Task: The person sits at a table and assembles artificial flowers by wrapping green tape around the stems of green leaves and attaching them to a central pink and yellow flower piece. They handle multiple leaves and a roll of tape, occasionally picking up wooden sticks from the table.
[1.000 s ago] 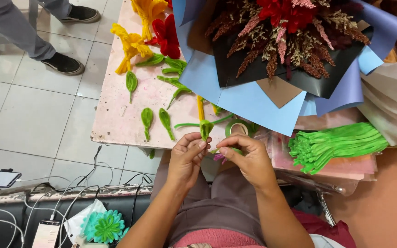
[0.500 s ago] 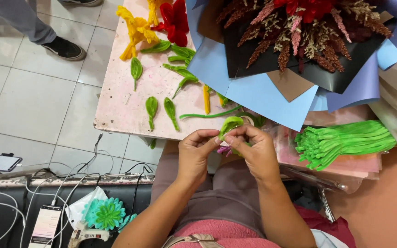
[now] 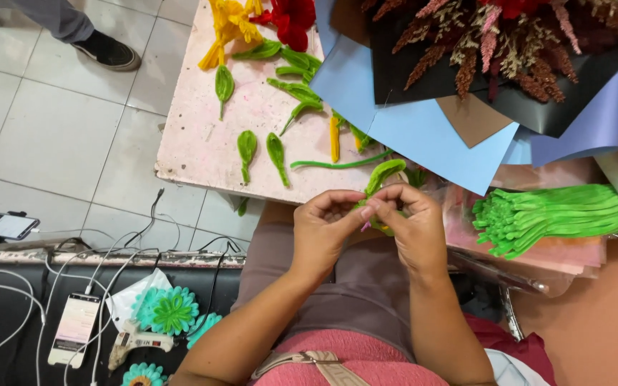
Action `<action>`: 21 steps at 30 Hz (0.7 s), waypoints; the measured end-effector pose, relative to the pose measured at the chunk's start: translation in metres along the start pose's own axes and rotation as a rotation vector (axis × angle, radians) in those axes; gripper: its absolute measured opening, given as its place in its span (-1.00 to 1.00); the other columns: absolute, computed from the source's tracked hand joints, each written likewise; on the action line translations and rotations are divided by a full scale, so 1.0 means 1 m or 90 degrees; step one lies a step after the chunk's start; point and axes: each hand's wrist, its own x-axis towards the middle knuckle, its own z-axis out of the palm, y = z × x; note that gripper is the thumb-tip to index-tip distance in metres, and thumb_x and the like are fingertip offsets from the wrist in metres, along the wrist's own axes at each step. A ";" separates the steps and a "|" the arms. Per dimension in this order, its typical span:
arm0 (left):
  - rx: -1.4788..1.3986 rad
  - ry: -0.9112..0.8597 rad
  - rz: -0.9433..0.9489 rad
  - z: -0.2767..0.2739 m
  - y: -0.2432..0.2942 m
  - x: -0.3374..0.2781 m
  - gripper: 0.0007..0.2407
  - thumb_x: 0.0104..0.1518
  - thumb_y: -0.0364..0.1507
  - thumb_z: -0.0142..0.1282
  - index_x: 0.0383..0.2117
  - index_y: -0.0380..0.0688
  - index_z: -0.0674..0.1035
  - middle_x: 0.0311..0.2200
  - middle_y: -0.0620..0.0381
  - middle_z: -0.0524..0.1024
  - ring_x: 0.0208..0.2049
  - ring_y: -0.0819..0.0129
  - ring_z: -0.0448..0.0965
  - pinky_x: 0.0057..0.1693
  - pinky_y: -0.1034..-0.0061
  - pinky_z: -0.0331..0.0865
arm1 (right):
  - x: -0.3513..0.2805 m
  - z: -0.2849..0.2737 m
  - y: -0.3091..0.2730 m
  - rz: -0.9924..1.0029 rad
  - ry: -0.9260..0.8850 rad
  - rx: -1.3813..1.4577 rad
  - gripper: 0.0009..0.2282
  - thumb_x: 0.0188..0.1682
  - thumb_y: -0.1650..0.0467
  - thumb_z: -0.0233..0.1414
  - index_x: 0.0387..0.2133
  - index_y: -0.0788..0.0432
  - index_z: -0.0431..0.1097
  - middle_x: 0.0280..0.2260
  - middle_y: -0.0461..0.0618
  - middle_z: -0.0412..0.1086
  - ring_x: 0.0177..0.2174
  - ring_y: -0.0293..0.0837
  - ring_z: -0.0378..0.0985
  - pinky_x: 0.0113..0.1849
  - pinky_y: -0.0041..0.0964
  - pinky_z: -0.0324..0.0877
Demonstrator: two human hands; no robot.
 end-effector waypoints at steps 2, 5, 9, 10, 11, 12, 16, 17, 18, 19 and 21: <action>0.000 0.003 0.003 -0.001 -0.002 0.000 -0.76 -0.12 -0.56 0.48 -0.30 -0.32 0.71 -0.53 0.07 0.60 -0.50 0.57 0.61 -0.27 0.66 0.56 | 0.000 -0.004 0.006 0.000 0.001 -0.003 -0.90 -0.09 0.52 0.27 -0.39 0.34 0.52 -0.63 -0.16 0.20 -0.57 -0.41 0.38 -0.50 -0.54 0.46; 0.000 -0.001 0.008 -0.004 -0.007 0.003 -0.77 -0.09 -0.55 0.47 -0.29 -0.31 0.71 -0.53 0.09 0.59 -0.49 0.57 0.61 -0.26 0.66 0.56 | 0.000 -0.005 0.006 -0.010 -0.004 -0.008 -0.90 -0.08 0.51 0.27 -0.38 0.33 0.52 -0.61 -0.17 0.22 -0.55 -0.43 0.37 -0.48 -0.55 0.46; -0.014 -0.012 0.031 -0.007 -0.007 0.003 -0.75 -0.07 -0.59 0.44 -0.24 -0.31 0.68 -0.43 0.04 0.66 -0.39 0.53 0.65 -0.18 0.63 0.57 | 0.002 -0.021 0.025 -0.010 0.008 0.028 -0.90 -0.08 0.52 0.27 -0.39 0.32 0.50 -0.61 -0.09 0.31 -0.55 -0.39 0.42 -0.46 -0.55 0.49; -0.014 -0.012 0.032 -0.006 -0.007 0.003 -0.75 -0.07 -0.59 0.44 -0.24 -0.31 0.68 -0.43 0.04 0.66 -0.39 0.53 0.65 -0.18 0.63 0.57 | 0.002 -0.022 0.028 -0.012 0.007 0.028 -0.90 -0.08 0.52 0.27 -0.39 0.32 0.50 -0.61 -0.09 0.31 -0.55 -0.39 0.42 -0.46 -0.55 0.49; 0.007 -0.009 0.050 -0.005 -0.007 0.003 -0.76 -0.07 -0.58 0.44 -0.25 -0.30 0.68 -0.43 0.04 0.67 -0.40 0.55 0.65 -0.18 0.64 0.57 | 0.003 -0.023 0.031 -0.014 0.011 0.034 -0.91 -0.08 0.52 0.26 -0.39 0.32 0.50 -0.60 -0.07 0.33 -0.55 -0.38 0.43 -0.46 -0.53 0.49; 0.029 -0.005 0.065 -0.005 -0.009 0.001 -0.76 -0.07 -0.57 0.45 -0.26 -0.29 0.69 -0.43 0.04 0.68 -0.41 0.56 0.65 -0.18 0.65 0.57 | 0.001 -0.024 0.035 -0.012 0.016 0.040 -0.91 -0.07 0.53 0.26 -0.38 0.32 0.50 -0.59 -0.05 0.35 -0.55 -0.36 0.45 -0.46 -0.51 0.50; 0.132 -0.008 0.128 -0.006 -0.013 -0.001 -0.83 -0.04 -0.53 0.46 -0.33 -0.18 0.73 -0.45 0.08 0.69 -0.41 0.58 0.62 -0.22 0.62 0.57 | -0.002 -0.014 0.024 -0.037 0.014 0.010 -0.92 -0.03 0.51 0.23 -0.36 0.34 0.50 -0.60 -0.03 0.37 -0.54 -0.41 0.42 -0.46 -0.53 0.49; 0.161 -0.021 0.168 -0.005 -0.010 -0.002 -0.83 -0.07 -0.52 0.47 -0.34 -0.14 0.74 -0.45 0.10 0.69 -0.41 0.56 0.63 -0.22 0.62 0.56 | -0.003 -0.014 0.026 -0.029 0.027 0.024 -0.91 -0.03 0.52 0.22 -0.35 0.35 0.48 -0.61 0.01 0.40 -0.55 -0.37 0.48 -0.46 -0.51 0.51; 0.191 -0.032 0.209 -0.004 -0.006 -0.003 -0.82 -0.10 -0.52 0.49 -0.36 -0.10 0.75 -0.45 0.12 0.70 -0.42 0.55 0.65 -0.23 0.61 0.55 | -0.004 -0.014 0.029 -0.022 0.038 0.038 -0.91 -0.02 0.53 0.22 -0.34 0.36 0.47 -0.62 0.04 0.43 -0.56 -0.33 0.53 -0.45 -0.49 0.53; 0.191 -0.034 0.211 -0.004 -0.007 0.000 -0.82 -0.10 -0.52 0.49 -0.36 -0.10 0.75 -0.45 0.12 0.70 -0.42 0.55 0.65 -0.23 0.61 0.55 | -0.002 -0.014 0.028 -0.024 0.039 0.039 -0.91 -0.02 0.53 0.22 -0.34 0.36 0.47 -0.62 0.04 0.43 -0.56 -0.33 0.53 -0.45 -0.49 0.53; 0.148 -0.038 0.099 -0.004 -0.011 0.001 -0.87 -0.02 -0.50 0.44 -0.34 -0.10 0.75 -0.50 0.13 0.67 -0.46 0.60 0.58 -0.25 0.62 0.56 | -0.002 -0.016 0.027 -0.033 0.033 0.011 -0.92 -0.02 0.52 0.22 -0.37 0.34 0.47 -0.61 0.05 0.43 -0.55 -0.41 0.41 -0.47 -0.54 0.47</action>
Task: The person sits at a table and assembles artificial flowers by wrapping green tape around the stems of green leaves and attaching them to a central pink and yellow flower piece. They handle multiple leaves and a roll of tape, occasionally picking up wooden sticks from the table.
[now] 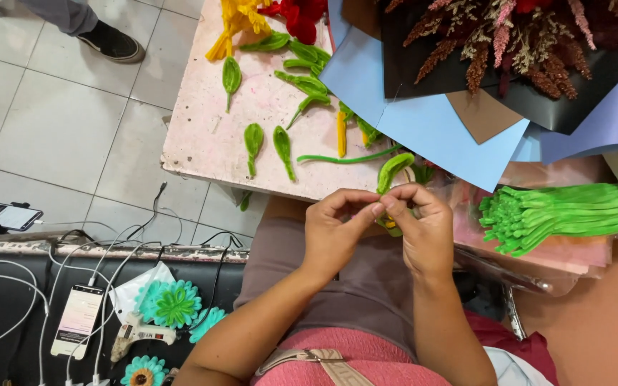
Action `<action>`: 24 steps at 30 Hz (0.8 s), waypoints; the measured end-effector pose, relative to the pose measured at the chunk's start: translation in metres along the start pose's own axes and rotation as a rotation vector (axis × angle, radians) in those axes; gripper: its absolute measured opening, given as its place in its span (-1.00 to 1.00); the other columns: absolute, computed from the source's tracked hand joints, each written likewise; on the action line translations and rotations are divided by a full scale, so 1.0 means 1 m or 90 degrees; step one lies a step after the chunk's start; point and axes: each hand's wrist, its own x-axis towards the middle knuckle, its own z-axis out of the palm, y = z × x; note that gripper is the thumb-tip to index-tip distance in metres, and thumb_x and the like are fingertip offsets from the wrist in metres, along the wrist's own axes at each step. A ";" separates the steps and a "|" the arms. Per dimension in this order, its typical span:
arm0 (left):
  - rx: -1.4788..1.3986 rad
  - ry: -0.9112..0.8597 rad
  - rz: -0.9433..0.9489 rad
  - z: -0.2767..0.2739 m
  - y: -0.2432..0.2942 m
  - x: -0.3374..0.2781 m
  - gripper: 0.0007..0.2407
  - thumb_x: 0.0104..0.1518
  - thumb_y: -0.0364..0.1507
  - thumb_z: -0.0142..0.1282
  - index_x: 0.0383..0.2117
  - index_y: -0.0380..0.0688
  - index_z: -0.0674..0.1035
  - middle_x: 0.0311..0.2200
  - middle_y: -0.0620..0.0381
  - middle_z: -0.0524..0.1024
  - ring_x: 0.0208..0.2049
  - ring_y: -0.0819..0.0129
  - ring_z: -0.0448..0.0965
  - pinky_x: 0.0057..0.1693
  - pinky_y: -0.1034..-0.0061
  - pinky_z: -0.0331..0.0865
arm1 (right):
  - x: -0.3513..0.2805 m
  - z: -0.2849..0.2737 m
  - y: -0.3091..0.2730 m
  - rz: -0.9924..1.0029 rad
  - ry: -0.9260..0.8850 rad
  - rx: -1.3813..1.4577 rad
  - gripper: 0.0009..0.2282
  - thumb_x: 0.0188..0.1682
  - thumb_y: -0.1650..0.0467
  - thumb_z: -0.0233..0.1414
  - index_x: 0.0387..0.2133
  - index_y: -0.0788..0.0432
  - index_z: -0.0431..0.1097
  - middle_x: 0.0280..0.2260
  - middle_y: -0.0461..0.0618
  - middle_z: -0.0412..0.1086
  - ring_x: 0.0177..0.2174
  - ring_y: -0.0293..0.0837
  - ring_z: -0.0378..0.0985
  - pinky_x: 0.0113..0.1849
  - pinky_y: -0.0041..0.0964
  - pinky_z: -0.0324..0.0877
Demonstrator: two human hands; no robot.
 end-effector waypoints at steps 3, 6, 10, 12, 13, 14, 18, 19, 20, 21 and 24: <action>-0.088 -0.032 -0.058 -0.005 -0.018 0.006 -0.90 0.08 -0.52 0.35 -0.31 -0.24 0.71 -0.55 0.06 0.61 -0.48 0.53 0.58 -0.28 0.59 0.56 | -0.003 0.006 -0.004 0.011 -0.006 0.015 -0.91 -0.04 0.52 0.23 -0.37 0.33 0.48 -0.59 0.01 0.42 -0.55 -0.42 0.37 -0.50 -0.54 0.44; -0.176 -0.065 -0.097 -0.007 -0.024 0.009 -0.89 0.15 -0.52 0.28 -0.27 -0.31 0.65 -0.50 0.05 0.59 -0.43 0.45 0.65 -0.23 0.57 0.61 | -0.005 0.007 -0.005 0.022 -0.016 0.029 -0.90 -0.04 0.50 0.25 -0.38 0.29 0.47 -0.60 -0.09 0.34 -0.56 -0.44 0.35 -0.50 -0.58 0.40; -0.266 -0.097 -0.158 -0.010 -0.028 0.009 -0.84 0.15 -0.52 0.28 -0.23 -0.36 0.61 -0.48 0.07 0.56 -0.45 0.42 0.67 -0.23 0.51 0.67 | -0.013 0.006 -0.007 0.064 -0.035 0.099 -0.90 -0.07 0.52 0.25 -0.38 0.26 0.47 -0.59 -0.11 0.33 -0.58 -0.43 0.34 -0.51 -0.60 0.37; -0.355 -0.158 -0.154 -0.013 -0.024 0.007 -0.77 0.09 -0.61 0.29 -0.20 -0.29 0.47 -0.44 0.05 0.55 -0.41 0.41 0.68 -0.22 0.59 0.66 | -0.013 0.002 -0.011 0.074 -0.108 0.195 -0.88 -0.09 0.58 0.22 -0.30 0.37 0.51 -0.59 0.03 0.37 -0.56 -0.26 0.45 -0.55 -0.62 0.29; -0.355 -0.159 -0.154 -0.013 -0.021 0.007 -0.77 0.09 -0.61 0.29 -0.20 -0.29 0.47 -0.44 0.05 0.55 -0.41 0.41 0.68 -0.22 0.59 0.66 | -0.013 -0.003 -0.003 0.073 -0.107 0.195 -0.88 -0.09 0.58 0.22 -0.30 0.37 0.51 -0.59 0.03 0.37 -0.56 -0.26 0.45 -0.55 -0.62 0.29; -0.378 -0.183 -0.161 -0.014 -0.019 0.007 -0.71 0.10 -0.62 0.28 -0.17 -0.22 0.38 -0.45 0.04 0.55 -0.43 0.41 0.67 -0.25 0.62 0.64 | -0.012 -0.008 0.006 0.060 -0.109 0.184 -0.89 -0.10 0.59 0.21 -0.32 0.38 0.51 -0.61 -0.06 0.30 -0.58 -0.35 0.35 -0.55 -0.62 0.28; -0.269 -0.180 -0.175 -0.013 -0.022 0.012 -0.74 0.13 -0.54 0.28 -0.21 -0.19 0.37 -0.48 0.02 0.59 -0.52 0.41 0.66 -0.31 0.63 0.62 | -0.011 0.010 -0.022 -0.023 -0.072 0.052 -0.93 -0.09 0.59 0.24 -0.43 0.39 0.50 -0.67 -0.11 0.29 -0.59 -0.41 0.30 -0.54 -0.58 0.35; -0.270 -0.181 -0.175 -0.012 -0.013 0.008 -0.74 0.13 -0.54 0.28 -0.21 -0.19 0.37 -0.48 0.02 0.59 -0.52 0.41 0.66 -0.31 0.63 0.62 | -0.009 0.007 -0.018 -0.023 -0.072 0.052 -0.93 -0.09 0.59 0.24 -0.43 0.39 0.50 -0.67 -0.11 0.29 -0.59 -0.41 0.30 -0.54 -0.58 0.35; -0.122 -0.126 -0.078 -0.011 -0.004 0.004 -0.85 0.14 -0.52 0.28 -0.28 -0.19 0.51 -0.54 0.03 0.59 -0.53 0.46 0.61 -0.34 0.63 0.55 | -0.007 0.003 -0.013 -0.043 -0.057 0.012 -0.91 -0.09 0.56 0.26 -0.46 0.34 0.48 -0.65 -0.20 0.18 -0.57 -0.45 0.25 -0.52 -0.60 0.32; 0.025 -0.070 0.021 -0.010 0.005 0.000 -0.94 0.14 -0.49 0.28 -0.34 -0.19 0.65 -0.60 0.05 0.60 -0.55 0.50 0.57 -0.37 0.64 0.47 | -0.005 0.000 -0.008 -0.063 -0.043 -0.026 -0.88 -0.09 0.54 0.28 -0.50 0.28 0.46 -0.64 -0.29 0.07 -0.56 -0.49 0.20 -0.51 -0.62 0.29; -0.010 -0.067 0.070 -0.008 0.009 -0.007 -0.88 0.04 -0.53 0.37 -0.31 -0.17 0.72 -0.53 0.11 0.66 -0.47 0.59 0.58 -0.26 0.68 0.51 | 0.001 -0.012 0.016 -0.073 -0.017 -0.013 -0.85 -0.08 0.53 0.29 -0.53 0.28 0.44 -0.69 -0.26 0.08 -0.62 -0.41 0.38 -0.54 -0.60 0.36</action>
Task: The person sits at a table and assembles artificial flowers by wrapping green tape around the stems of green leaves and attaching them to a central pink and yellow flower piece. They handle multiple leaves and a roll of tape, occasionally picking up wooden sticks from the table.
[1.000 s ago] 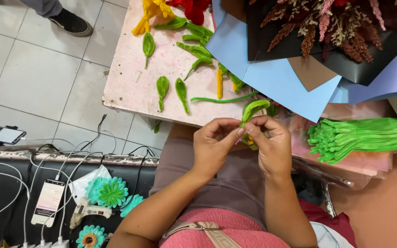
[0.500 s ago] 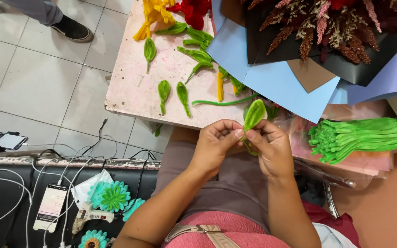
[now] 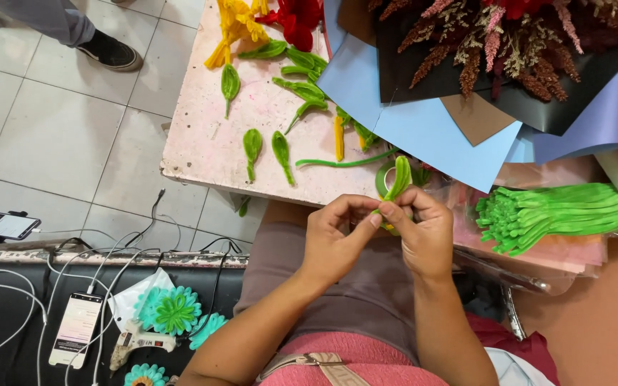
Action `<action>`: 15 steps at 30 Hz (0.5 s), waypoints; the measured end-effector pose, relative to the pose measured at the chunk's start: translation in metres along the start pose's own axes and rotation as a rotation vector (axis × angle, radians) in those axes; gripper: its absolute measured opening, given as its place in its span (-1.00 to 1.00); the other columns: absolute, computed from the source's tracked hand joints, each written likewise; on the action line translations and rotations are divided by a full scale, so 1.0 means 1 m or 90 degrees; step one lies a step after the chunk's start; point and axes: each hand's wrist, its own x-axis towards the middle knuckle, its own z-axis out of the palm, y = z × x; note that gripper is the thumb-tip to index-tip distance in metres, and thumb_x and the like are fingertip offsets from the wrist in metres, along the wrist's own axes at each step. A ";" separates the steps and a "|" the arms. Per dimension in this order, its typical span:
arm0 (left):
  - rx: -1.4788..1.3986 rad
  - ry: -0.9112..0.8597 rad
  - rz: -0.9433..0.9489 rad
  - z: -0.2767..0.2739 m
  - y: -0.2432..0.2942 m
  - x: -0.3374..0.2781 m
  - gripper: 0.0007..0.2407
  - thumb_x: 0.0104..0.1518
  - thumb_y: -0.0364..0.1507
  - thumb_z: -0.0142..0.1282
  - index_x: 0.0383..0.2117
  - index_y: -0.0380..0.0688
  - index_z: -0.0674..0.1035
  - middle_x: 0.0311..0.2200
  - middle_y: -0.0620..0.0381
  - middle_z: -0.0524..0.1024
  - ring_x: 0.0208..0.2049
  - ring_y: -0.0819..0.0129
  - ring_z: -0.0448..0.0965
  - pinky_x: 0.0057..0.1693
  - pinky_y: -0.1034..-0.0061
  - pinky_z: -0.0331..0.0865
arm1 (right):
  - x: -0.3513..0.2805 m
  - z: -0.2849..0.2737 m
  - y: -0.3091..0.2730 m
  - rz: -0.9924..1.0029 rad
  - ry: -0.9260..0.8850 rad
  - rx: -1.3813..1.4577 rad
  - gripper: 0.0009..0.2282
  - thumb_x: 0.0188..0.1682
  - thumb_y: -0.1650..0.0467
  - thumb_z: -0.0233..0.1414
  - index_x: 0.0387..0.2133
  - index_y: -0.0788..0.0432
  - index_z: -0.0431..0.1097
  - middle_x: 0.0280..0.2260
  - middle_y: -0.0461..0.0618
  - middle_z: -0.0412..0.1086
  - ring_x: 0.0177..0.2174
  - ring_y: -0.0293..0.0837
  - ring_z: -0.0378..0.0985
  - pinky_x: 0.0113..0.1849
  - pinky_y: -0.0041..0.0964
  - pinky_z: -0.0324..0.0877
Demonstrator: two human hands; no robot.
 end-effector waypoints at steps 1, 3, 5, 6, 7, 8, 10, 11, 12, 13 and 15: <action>0.000 -0.001 -0.002 0.000 -0.001 0.000 -0.88 0.04 -0.53 0.37 -0.31 -0.17 0.72 -0.53 0.11 0.66 -0.47 0.59 0.58 -0.26 0.68 0.51 | -0.002 0.000 0.002 0.001 0.002 -0.001 -0.85 -0.08 0.53 0.29 -0.53 0.28 0.44 -0.69 -0.26 0.08 -0.62 -0.41 0.38 -0.54 -0.60 0.36; 0.003 0.000 -0.067 -0.001 -0.003 0.000 -0.88 0.02 -0.51 0.41 -0.32 -0.16 0.74 -0.58 0.09 0.65 -0.53 0.61 0.55 -0.32 0.66 0.51 | -0.005 0.001 0.006 0.027 0.001 0.033 -0.85 -0.07 0.54 0.27 -0.52 0.33 0.42 -0.72 -0.05 0.33 -0.63 -0.40 0.44 -0.52 -0.56 0.44; -0.120 -0.038 -0.147 -0.006 -0.021 0.007 -0.86 0.08 -0.52 0.34 -0.27 -0.28 0.69 -0.54 0.02 0.64 -0.51 0.52 0.61 -0.28 0.63 0.58 | -0.005 0.003 0.012 0.035 0.002 0.087 -0.88 -0.10 0.56 0.27 -0.47 0.33 0.44 -0.69 0.00 0.37 -0.64 -0.29 0.49 -0.54 -0.46 0.49; -0.244 -0.076 -0.226 -0.009 -0.030 0.010 -0.83 0.14 -0.53 0.28 -0.22 -0.40 0.63 -0.50 -0.05 0.64 -0.49 0.43 0.68 -0.24 0.60 0.65 | -0.005 0.005 0.015 0.043 0.002 0.141 -0.87 -0.13 0.58 0.27 -0.41 0.32 0.45 -0.65 0.05 0.41 -0.65 -0.19 0.53 -0.56 -0.35 0.53; -0.243 -0.076 -0.226 -0.009 -0.035 0.010 -0.83 0.14 -0.53 0.28 -0.22 -0.40 0.63 -0.50 -0.05 0.64 -0.49 0.43 0.68 -0.24 0.60 0.65 | -0.008 0.008 0.012 0.043 0.002 0.141 -0.87 -0.13 0.58 0.27 -0.41 0.32 0.45 -0.65 0.05 0.41 -0.65 -0.19 0.53 -0.56 -0.35 0.53; -0.346 -0.104 -0.271 -0.010 -0.040 0.010 -0.84 0.17 -0.54 0.24 -0.20 -0.42 0.60 -0.51 -0.06 0.63 -0.51 0.42 0.68 -0.27 0.59 0.64 | -0.010 0.011 0.009 0.045 -0.016 0.179 -0.82 -0.17 0.60 0.28 -0.35 0.33 0.44 -0.62 0.08 0.42 -0.63 -0.15 0.53 -0.56 -0.29 0.53; -0.450 -0.132 -0.319 -0.008 -0.032 0.006 -0.84 0.19 -0.55 0.21 -0.19 -0.44 0.57 -0.52 -0.06 0.63 -0.54 0.42 0.69 -0.31 0.58 0.62 | -0.018 0.012 -0.002 0.050 -0.032 0.216 -0.76 -0.21 0.62 0.28 -0.29 0.35 0.43 -0.58 0.12 0.44 -0.62 -0.11 0.53 -0.56 -0.23 0.53; -0.520 -0.172 -0.359 -0.008 -0.018 0.004 -0.88 0.20 -0.56 0.19 -0.22 -0.39 0.58 -0.54 -0.02 0.59 -0.55 0.44 0.63 -0.31 0.58 0.56 | -0.020 0.013 -0.009 0.035 -0.067 0.227 -0.80 -0.20 0.66 0.24 -0.29 0.40 0.47 -0.53 0.14 0.47 -0.54 -0.12 0.55 -0.45 -0.19 0.55; -0.591 -0.213 -0.398 -0.007 -0.005 0.002 -0.92 0.21 -0.57 0.17 -0.25 -0.34 0.59 -0.55 0.03 0.55 -0.56 0.46 0.57 -0.32 0.58 0.50 | -0.022 0.013 -0.017 0.020 -0.101 0.238 -0.82 -0.19 0.69 0.20 -0.30 0.45 0.51 -0.48 0.17 0.50 -0.46 -0.12 0.57 -0.35 -0.16 0.58; -0.592 -0.211 -0.399 -0.008 -0.011 0.003 -0.92 0.21 -0.57 0.17 -0.25 -0.34 0.59 -0.55 0.03 0.55 -0.56 0.46 0.57 -0.32 0.58 0.50 | -0.021 0.015 -0.021 0.022 -0.102 0.238 -0.82 -0.19 0.69 0.20 -0.30 0.45 0.51 -0.48 0.17 0.50 -0.46 -0.12 0.57 -0.35 -0.16 0.58; -0.490 -0.193 -0.385 -0.009 -0.023 0.005 -0.92 0.19 -0.55 0.21 -0.31 -0.36 0.60 -0.53 -0.01 0.61 -0.54 0.46 0.66 -0.33 0.61 0.55 | -0.019 0.019 -0.030 -0.009 -0.062 0.188 -0.84 -0.24 0.72 0.22 -0.37 0.50 0.50 -0.51 0.20 0.49 -0.45 -0.14 0.56 -0.32 -0.13 0.60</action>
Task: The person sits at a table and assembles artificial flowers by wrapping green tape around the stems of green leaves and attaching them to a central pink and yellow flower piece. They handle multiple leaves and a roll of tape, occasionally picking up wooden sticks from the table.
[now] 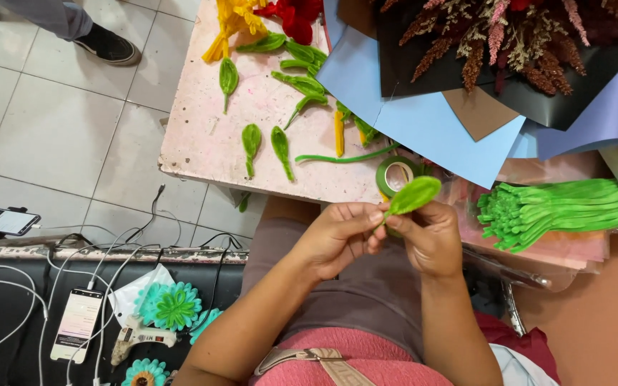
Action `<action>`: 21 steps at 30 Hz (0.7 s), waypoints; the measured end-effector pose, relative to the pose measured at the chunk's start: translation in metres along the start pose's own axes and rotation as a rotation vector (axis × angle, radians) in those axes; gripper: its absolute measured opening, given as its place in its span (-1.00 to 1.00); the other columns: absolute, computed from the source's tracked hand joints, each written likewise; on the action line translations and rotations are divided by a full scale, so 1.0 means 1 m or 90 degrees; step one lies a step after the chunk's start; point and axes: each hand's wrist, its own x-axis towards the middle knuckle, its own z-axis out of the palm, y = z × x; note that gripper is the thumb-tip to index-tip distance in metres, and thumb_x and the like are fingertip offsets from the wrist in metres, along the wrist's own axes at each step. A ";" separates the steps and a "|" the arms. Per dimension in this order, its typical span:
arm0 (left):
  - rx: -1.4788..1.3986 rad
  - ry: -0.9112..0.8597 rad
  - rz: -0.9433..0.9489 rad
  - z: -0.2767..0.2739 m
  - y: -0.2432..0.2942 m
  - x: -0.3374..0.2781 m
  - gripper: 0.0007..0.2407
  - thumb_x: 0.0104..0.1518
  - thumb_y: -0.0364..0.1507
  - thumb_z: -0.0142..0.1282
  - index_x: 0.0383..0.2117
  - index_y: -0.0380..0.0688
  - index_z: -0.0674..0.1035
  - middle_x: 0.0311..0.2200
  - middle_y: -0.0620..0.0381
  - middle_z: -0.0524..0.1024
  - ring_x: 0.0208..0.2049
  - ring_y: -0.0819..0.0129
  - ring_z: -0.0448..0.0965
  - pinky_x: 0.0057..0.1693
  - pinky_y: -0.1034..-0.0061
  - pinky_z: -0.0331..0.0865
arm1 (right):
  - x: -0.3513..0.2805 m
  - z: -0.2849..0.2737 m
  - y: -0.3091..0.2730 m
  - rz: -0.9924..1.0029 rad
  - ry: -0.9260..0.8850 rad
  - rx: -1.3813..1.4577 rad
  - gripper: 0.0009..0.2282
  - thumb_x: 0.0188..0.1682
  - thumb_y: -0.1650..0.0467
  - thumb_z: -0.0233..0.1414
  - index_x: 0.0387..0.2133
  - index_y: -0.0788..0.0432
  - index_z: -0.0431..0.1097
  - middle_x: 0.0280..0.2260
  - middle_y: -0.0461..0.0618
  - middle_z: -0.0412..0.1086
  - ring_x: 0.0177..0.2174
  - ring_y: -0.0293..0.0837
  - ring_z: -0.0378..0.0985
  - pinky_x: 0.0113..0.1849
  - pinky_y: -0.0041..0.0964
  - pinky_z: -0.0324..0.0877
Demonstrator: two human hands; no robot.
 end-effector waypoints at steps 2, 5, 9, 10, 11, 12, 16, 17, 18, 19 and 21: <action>0.175 0.087 0.089 0.006 -0.002 0.002 -0.87 0.18 -0.51 0.24 -0.30 -0.39 0.63 -0.52 -0.04 0.63 -0.51 0.43 0.66 -0.32 0.61 0.55 | 0.006 -0.022 0.019 -0.010 0.021 -0.028 -0.88 -0.20 0.70 0.22 -0.40 0.44 0.50 -0.52 0.11 0.47 -0.45 -0.21 0.52 -0.33 -0.20 0.59; 0.446 0.207 0.246 0.021 -0.001 -0.006 -0.88 0.15 -0.46 0.30 -0.32 -0.28 0.70 -0.58 0.01 0.63 -0.51 0.47 0.62 -0.32 0.63 0.50 | 0.009 -0.029 0.026 -0.031 0.061 -0.066 -0.90 -0.16 0.67 0.24 -0.46 0.37 0.48 -0.56 -0.04 0.36 -0.47 -0.32 0.43 -0.35 -0.33 0.53; 0.614 0.193 0.471 0.022 0.000 -0.008 -0.87 -0.06 -0.50 0.44 -0.39 -0.16 0.73 -0.62 0.10 0.59 -0.56 0.43 0.60 -0.33 0.63 0.49 | 0.014 -0.022 0.024 -0.019 0.079 -0.040 -0.86 -0.14 0.62 0.27 -0.48 0.34 0.42 -0.61 -0.16 0.24 -0.53 -0.40 0.39 -0.45 -0.53 0.45; 0.614 0.193 0.470 0.023 0.002 -0.010 -0.87 -0.06 -0.50 0.44 -0.39 -0.16 0.73 -0.62 0.10 0.59 -0.56 0.43 0.60 -0.33 0.63 0.49 | 0.014 -0.026 0.027 -0.019 0.080 -0.039 -0.86 -0.14 0.62 0.27 -0.48 0.34 0.42 -0.61 -0.16 0.24 -0.53 -0.40 0.39 -0.45 -0.53 0.45; 0.639 0.176 0.479 0.024 0.005 -0.011 -0.93 0.00 -0.49 0.40 -0.42 -0.13 0.73 -0.64 0.11 0.58 -0.57 0.42 0.57 -0.34 0.62 0.46 | 0.015 -0.030 0.029 -0.011 0.068 -0.031 -0.87 -0.14 0.62 0.27 -0.50 0.36 0.42 -0.64 -0.06 0.27 -0.58 -0.31 0.45 -0.48 -0.48 0.47; 0.664 0.159 0.488 0.024 0.007 -0.013 -0.97 0.06 -0.48 0.36 -0.45 -0.11 0.72 -0.65 0.13 0.56 -0.58 0.42 0.54 -0.34 0.61 0.44 | 0.015 -0.034 0.032 -0.003 0.055 -0.023 -0.87 -0.14 0.62 0.26 -0.52 0.39 0.41 -0.67 0.03 0.30 -0.62 -0.23 0.51 -0.51 -0.43 0.49; 0.457 0.062 0.248 0.005 0.001 -0.004 -0.93 0.18 -0.50 0.22 -0.38 -0.24 0.70 -0.60 0.06 0.61 -0.53 0.53 0.56 -0.30 0.62 0.49 | 0.009 -0.016 0.010 0.092 0.031 0.084 -0.89 -0.14 0.63 0.23 -0.44 0.40 0.43 -0.64 0.05 0.37 -0.60 -0.17 0.56 -0.48 -0.35 0.56; 0.300 0.023 0.153 0.001 0.000 -0.002 -0.92 0.18 -0.50 0.21 -0.38 -0.29 0.67 -0.58 0.04 0.60 -0.53 0.50 0.61 -0.32 0.66 0.53 | 0.007 -0.009 0.001 0.120 0.001 0.120 -0.85 -0.16 0.60 0.25 -0.36 0.46 0.45 -0.64 0.14 0.37 -0.60 -0.11 0.56 -0.52 -0.30 0.56; 0.141 -0.017 0.059 -0.001 -0.002 0.000 -0.90 0.18 -0.50 0.20 -0.39 -0.33 0.64 -0.57 0.01 0.60 -0.54 0.48 0.65 -0.34 0.70 0.56 | 0.006 -0.002 -0.009 0.147 -0.031 0.154 -0.77 -0.17 0.57 0.26 -0.28 0.53 0.46 -0.63 0.24 0.38 -0.60 -0.04 0.57 -0.56 -0.26 0.56; 0.141 -0.018 0.060 0.001 -0.005 -0.001 -0.90 0.18 -0.50 0.20 -0.39 -0.33 0.64 -0.57 0.01 0.60 -0.54 0.48 0.65 -0.34 0.70 0.56 | 0.004 0.001 -0.012 0.146 -0.032 0.154 -0.77 -0.17 0.57 0.26 -0.28 0.53 0.46 -0.63 0.24 0.38 -0.60 -0.04 0.57 -0.56 -0.26 0.56; 0.064 -0.029 -0.012 0.004 -0.007 -0.001 -0.89 0.23 -0.52 0.14 -0.40 -0.34 0.59 -0.61 -0.04 0.58 -0.59 0.43 0.65 -0.37 0.63 0.56 | 0.005 0.009 -0.015 0.066 -0.002 0.134 -0.91 -0.17 0.64 0.22 -0.47 0.51 0.44 -0.63 0.19 0.30 -0.67 -0.07 0.49 -0.58 -0.23 0.54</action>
